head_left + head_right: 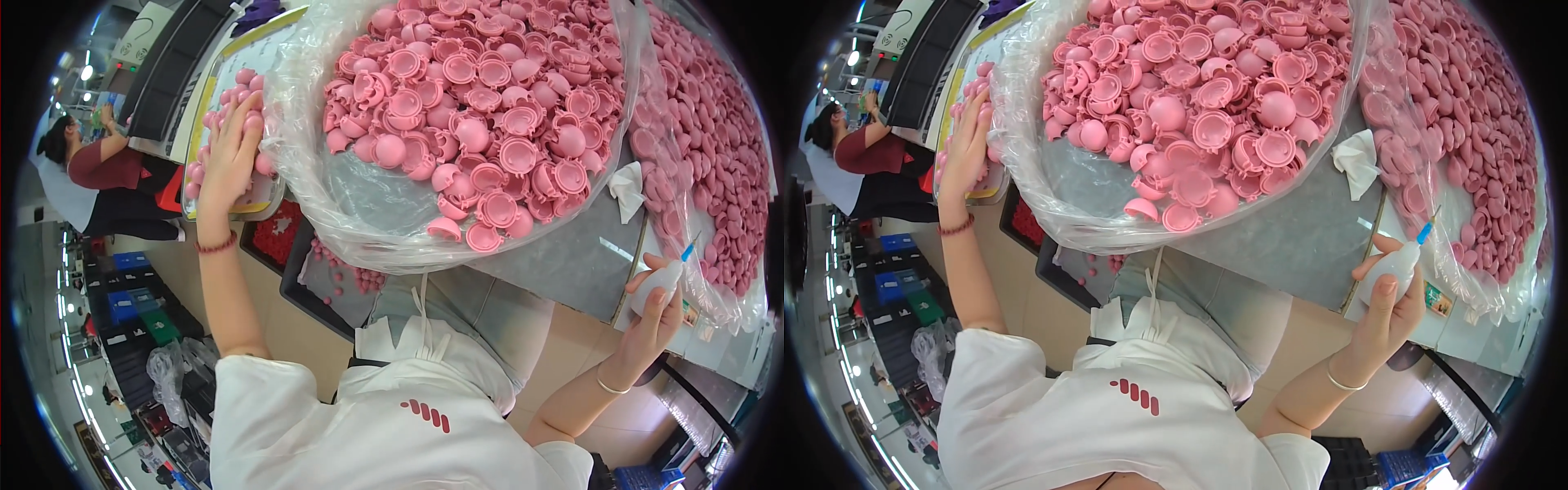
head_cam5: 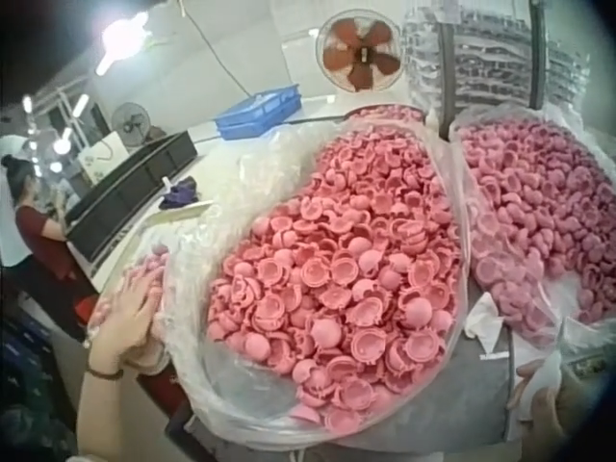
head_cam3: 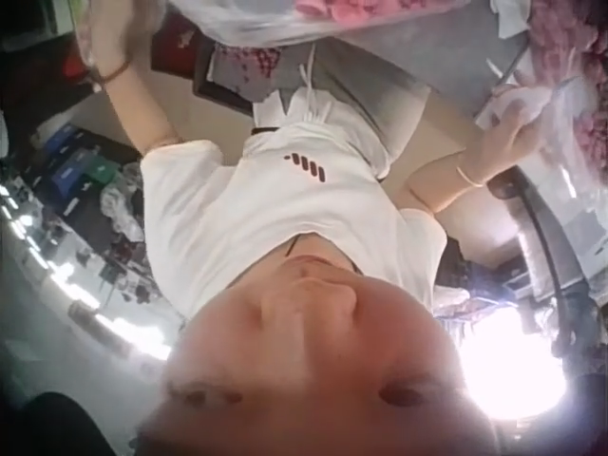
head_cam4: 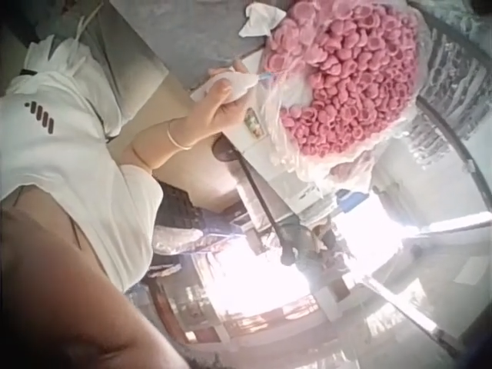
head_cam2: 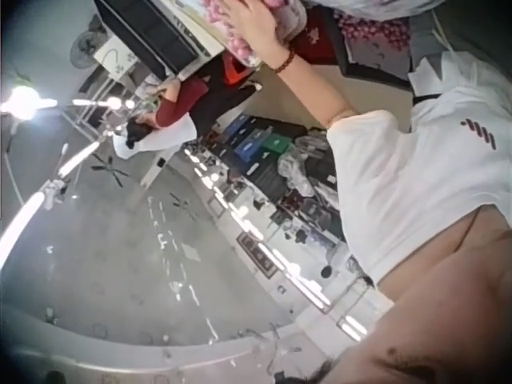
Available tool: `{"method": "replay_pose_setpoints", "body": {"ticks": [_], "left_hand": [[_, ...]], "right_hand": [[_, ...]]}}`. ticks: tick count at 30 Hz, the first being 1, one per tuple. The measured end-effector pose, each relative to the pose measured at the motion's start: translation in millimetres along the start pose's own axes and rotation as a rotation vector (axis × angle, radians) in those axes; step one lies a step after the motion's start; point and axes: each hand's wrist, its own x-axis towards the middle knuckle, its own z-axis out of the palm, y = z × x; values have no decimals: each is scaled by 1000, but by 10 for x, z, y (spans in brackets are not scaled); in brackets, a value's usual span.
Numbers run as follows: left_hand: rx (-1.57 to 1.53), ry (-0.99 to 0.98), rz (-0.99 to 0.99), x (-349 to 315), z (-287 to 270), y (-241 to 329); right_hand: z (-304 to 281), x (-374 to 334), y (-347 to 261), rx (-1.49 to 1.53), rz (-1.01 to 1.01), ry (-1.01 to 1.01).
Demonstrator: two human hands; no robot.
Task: Applying glue to small pink plastic parts and joining them together in a factory setting.
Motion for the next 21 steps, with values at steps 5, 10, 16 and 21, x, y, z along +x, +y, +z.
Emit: {"method": "replay_pose_setpoints", "body": {"ticks": [5,10,16,21], "left_hand": [[228,-99,78,345,-12,-673],[52,-123,178,770,84,-492],[377,-158,161,837,167,-151],[-34,-86,3,857,240,-1097]], "right_hand": [[47,-40,-30,-2,51,-26],[-17,-64,-115,-72,46,40],[-25,-51,51,7,71,54],[-8,-2,-11,15,-113,83]]}}
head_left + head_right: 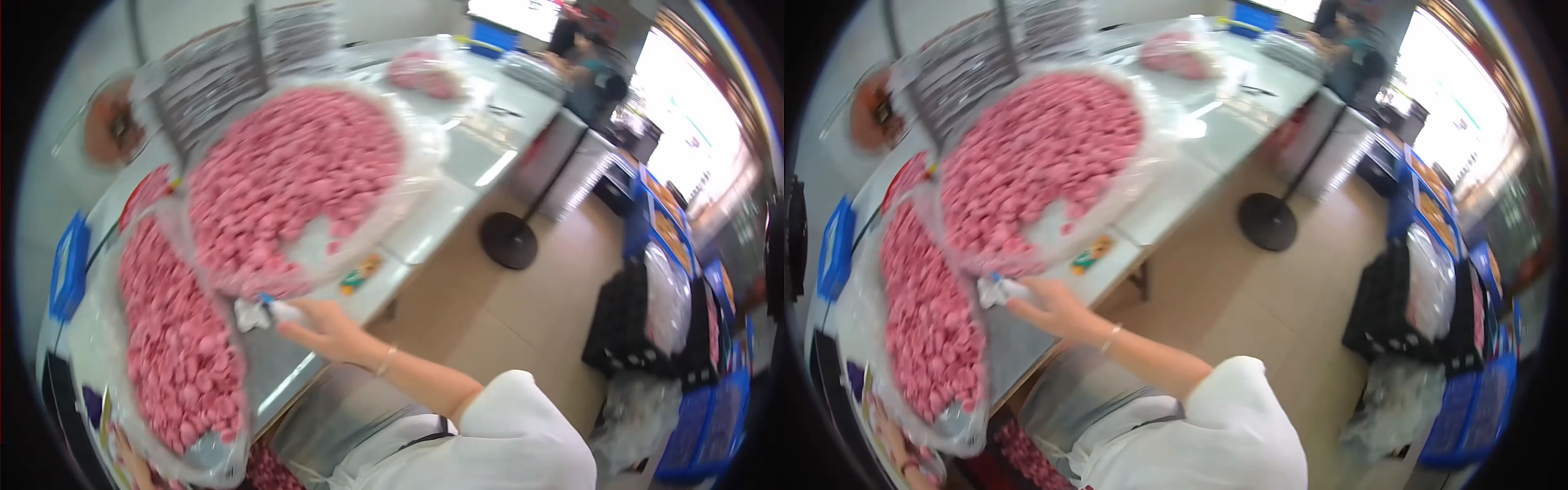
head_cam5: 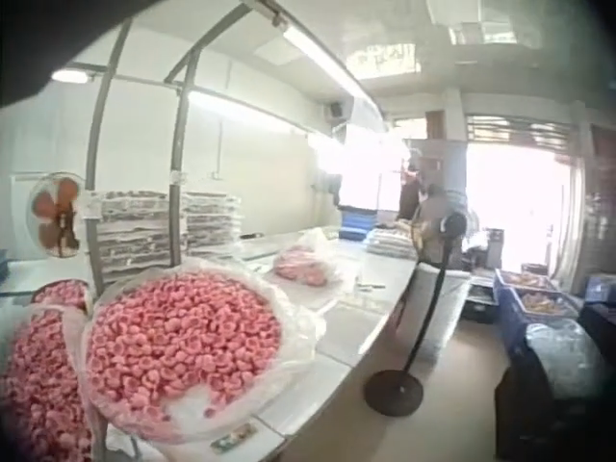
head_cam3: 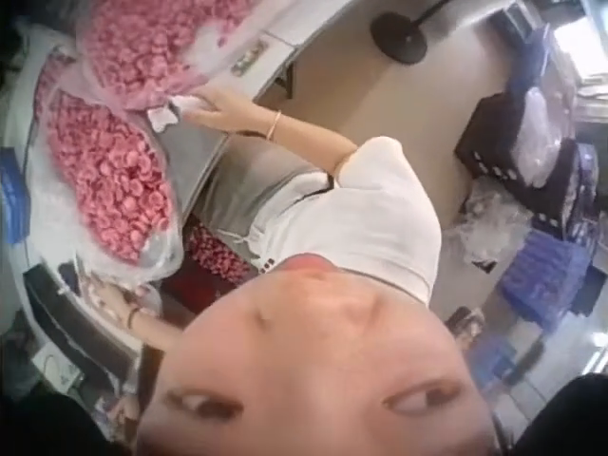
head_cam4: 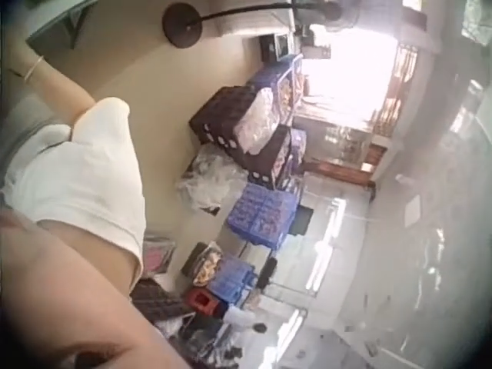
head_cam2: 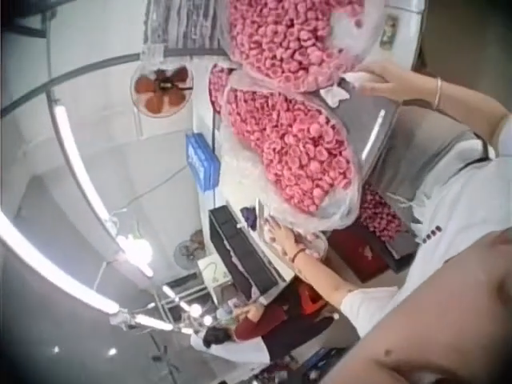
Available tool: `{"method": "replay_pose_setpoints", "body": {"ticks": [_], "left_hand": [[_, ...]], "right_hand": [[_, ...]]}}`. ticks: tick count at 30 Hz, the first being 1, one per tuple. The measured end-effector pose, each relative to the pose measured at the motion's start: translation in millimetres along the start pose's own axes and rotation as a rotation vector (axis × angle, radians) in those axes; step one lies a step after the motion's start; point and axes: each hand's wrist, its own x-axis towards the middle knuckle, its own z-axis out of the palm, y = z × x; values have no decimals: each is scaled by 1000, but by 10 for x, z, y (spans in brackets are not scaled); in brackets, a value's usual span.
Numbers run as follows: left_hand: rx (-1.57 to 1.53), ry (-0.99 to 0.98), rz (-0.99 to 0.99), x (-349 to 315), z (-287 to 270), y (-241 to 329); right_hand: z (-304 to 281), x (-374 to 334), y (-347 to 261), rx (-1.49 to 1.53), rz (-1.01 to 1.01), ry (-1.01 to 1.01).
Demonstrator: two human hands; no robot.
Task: Applying glue to small pink plastic parts and joining them together in a factory setting.
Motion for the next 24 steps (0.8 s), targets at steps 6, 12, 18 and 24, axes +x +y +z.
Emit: {"method": "replay_pose_setpoints", "body": {"ticks": [6,12,18,24], "left_hand": [[410,-39,283,511,386,-215],[427,-123,138,490,331,-277],[392,-106,51,461,343,-222],[245,-25,58,259,337,-41]], "right_hand": [[-253,-107,-125,-45,11,98],[-96,-112,-114,-198,-118,168],[-129,-95,-247,-227,-68,70],[-40,-17,-101,-212,-181,159]]}}
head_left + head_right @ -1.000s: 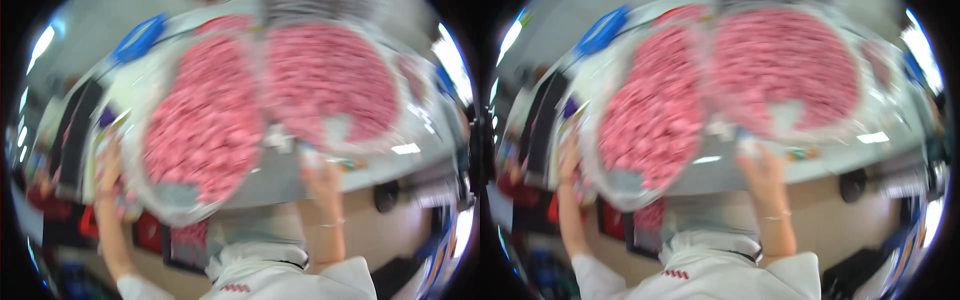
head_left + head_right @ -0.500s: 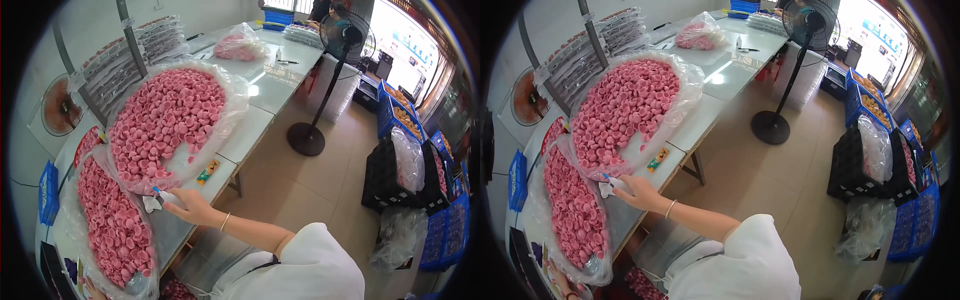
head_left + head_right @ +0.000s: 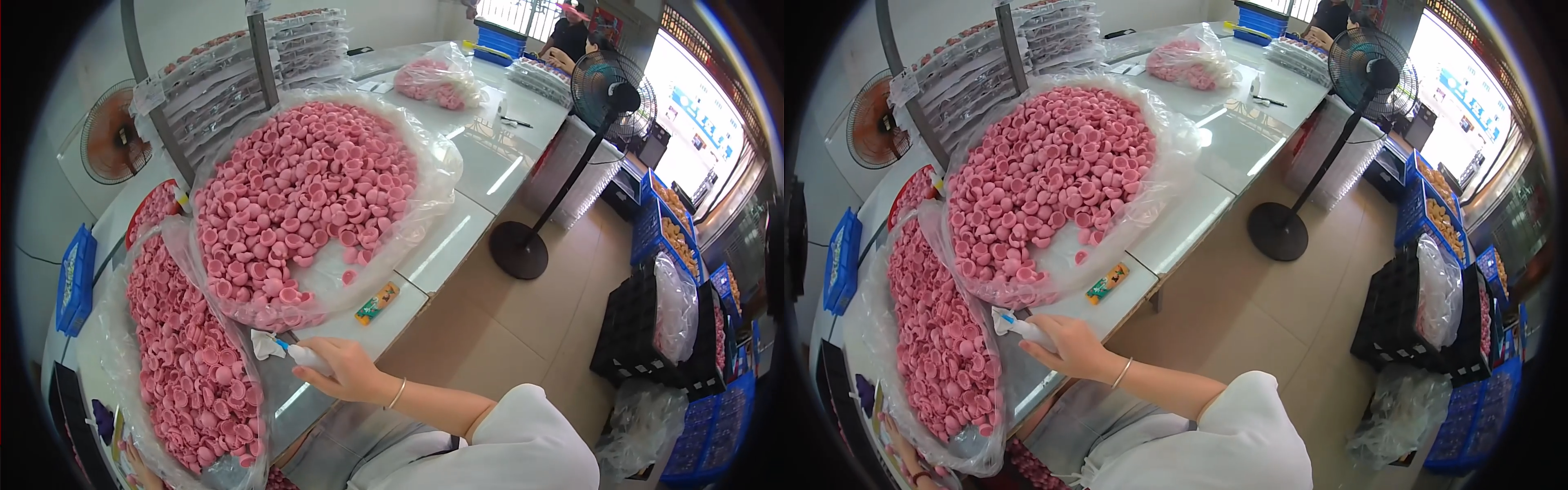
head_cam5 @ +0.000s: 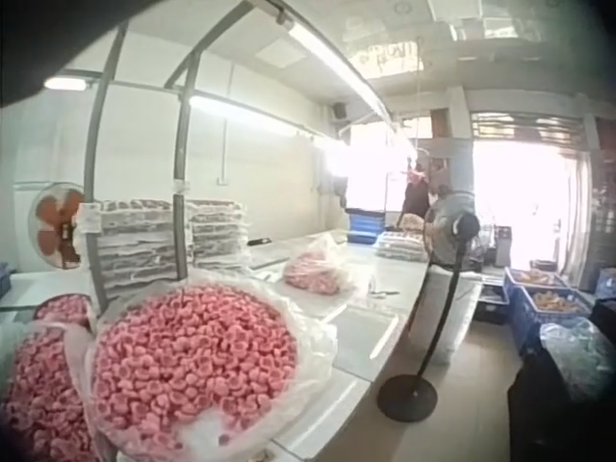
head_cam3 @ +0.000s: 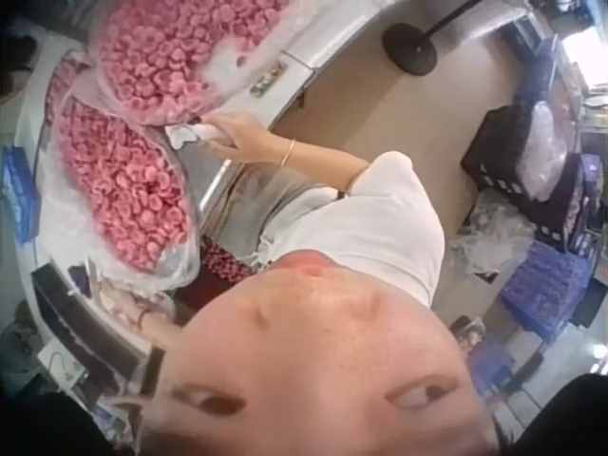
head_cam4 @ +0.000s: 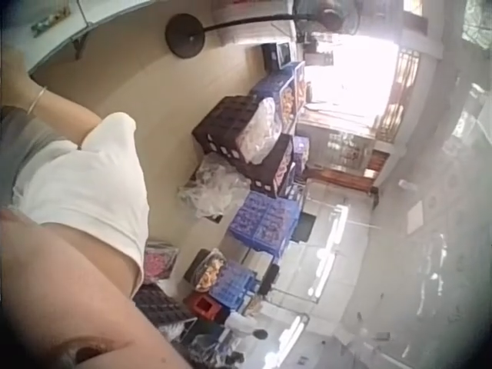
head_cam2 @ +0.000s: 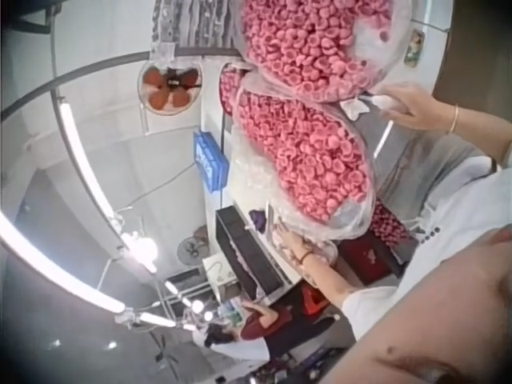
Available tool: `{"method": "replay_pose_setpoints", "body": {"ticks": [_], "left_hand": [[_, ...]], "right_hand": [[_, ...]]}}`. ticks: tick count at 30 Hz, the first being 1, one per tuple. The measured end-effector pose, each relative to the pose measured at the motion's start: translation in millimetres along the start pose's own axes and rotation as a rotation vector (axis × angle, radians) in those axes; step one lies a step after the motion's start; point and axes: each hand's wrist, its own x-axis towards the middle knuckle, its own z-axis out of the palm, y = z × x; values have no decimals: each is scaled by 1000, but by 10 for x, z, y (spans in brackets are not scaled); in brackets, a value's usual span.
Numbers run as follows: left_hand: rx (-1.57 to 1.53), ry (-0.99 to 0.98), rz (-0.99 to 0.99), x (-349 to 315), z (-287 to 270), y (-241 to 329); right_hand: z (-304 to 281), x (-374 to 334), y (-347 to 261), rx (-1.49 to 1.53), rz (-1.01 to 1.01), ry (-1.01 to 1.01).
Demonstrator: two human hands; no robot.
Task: Applying glue to small pink plastic parts and joining them together in a factory setting.
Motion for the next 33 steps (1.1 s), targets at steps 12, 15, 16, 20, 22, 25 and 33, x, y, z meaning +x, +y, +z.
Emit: {"method": "replay_pose_setpoints", "body": {"ticks": [12,15,16,20,22,25,33], "left_hand": [[-209,-126,-61,-227,-958,1328],[-219,-127,-26,-206,-1038,1405],[-174,-153,-54,-220,-1084,1478],[-633,194,659,-131,-597,754],[-755,175,701,-122,-501,665],[-852,40,495,-294,-1024,1151],[-322,34,536,-949,-1604,3078]], "right_hand": [[-47,52,-25,13,102,-79],[-51,47,-59,18,162,-123],[-48,50,-61,30,160,-113],[-30,54,-36,72,86,-73],[-37,49,-20,84,121,-75],[-41,20,11,135,182,-72],[-57,29,-1,130,215,-94]]}}
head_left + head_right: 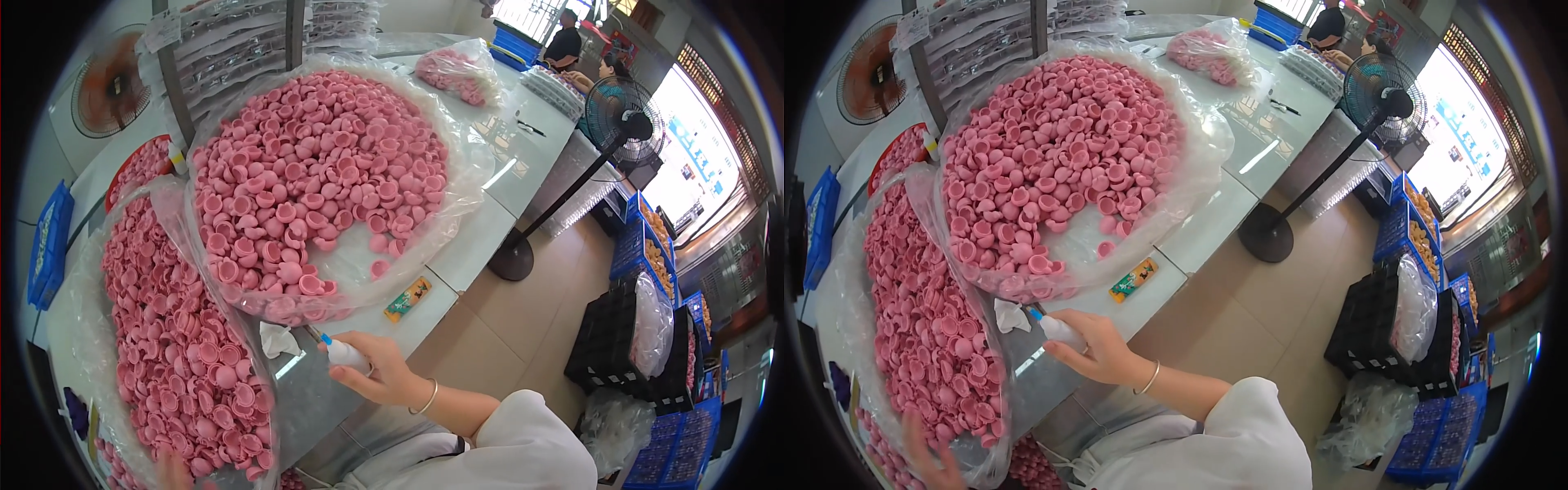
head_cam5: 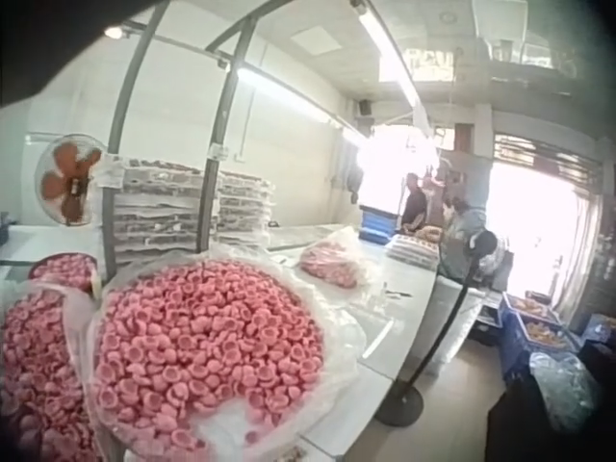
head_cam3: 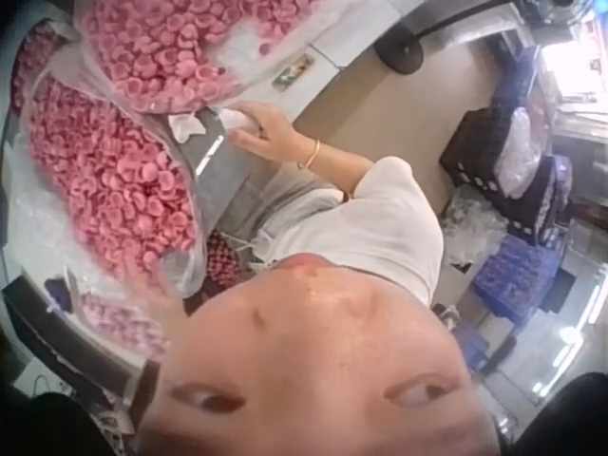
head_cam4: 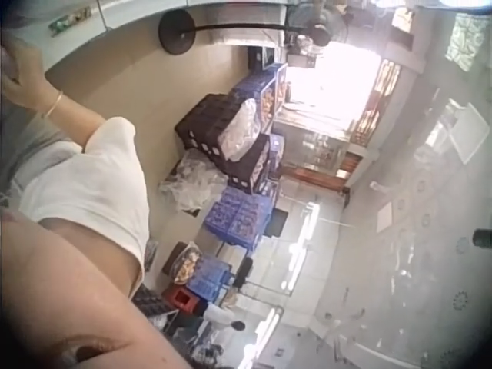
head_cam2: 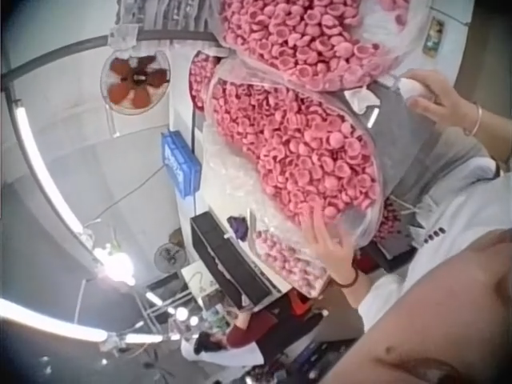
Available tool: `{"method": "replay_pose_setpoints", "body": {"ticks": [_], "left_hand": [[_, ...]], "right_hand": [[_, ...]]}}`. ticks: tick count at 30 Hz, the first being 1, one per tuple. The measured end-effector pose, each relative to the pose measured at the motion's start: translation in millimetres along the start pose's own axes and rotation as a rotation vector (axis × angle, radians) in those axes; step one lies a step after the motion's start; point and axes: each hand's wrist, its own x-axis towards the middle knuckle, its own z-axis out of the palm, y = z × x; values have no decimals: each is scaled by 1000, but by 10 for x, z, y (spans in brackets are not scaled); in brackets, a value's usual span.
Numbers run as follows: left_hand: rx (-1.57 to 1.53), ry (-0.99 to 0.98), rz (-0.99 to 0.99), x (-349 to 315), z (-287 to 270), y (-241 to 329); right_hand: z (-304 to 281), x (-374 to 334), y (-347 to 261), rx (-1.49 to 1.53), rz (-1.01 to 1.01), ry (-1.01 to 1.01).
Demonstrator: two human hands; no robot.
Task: Applying glue to small pink plastic parts and joining them together in a factory setting.
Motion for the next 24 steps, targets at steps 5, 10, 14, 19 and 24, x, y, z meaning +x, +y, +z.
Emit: {"method": "replay_pose_setpoints", "body": {"ticks": [5,10,14,19,24], "left_hand": [[575,-106,352,46,498,315],[10,77,-32,-128,777,170],[-96,262,-54,-144,822,195],[-400,523,-232,-282,984,2],[-321,557,-323,-387,1000,-325]], "right_hand": [[-20,-12,-66,83,121,-97],[9,-25,-19,43,-2,-43],[-38,-36,-13,19,6,-29],[-1,-39,16,74,38,-25],[150,-168,-69,285,46,-75]]}}
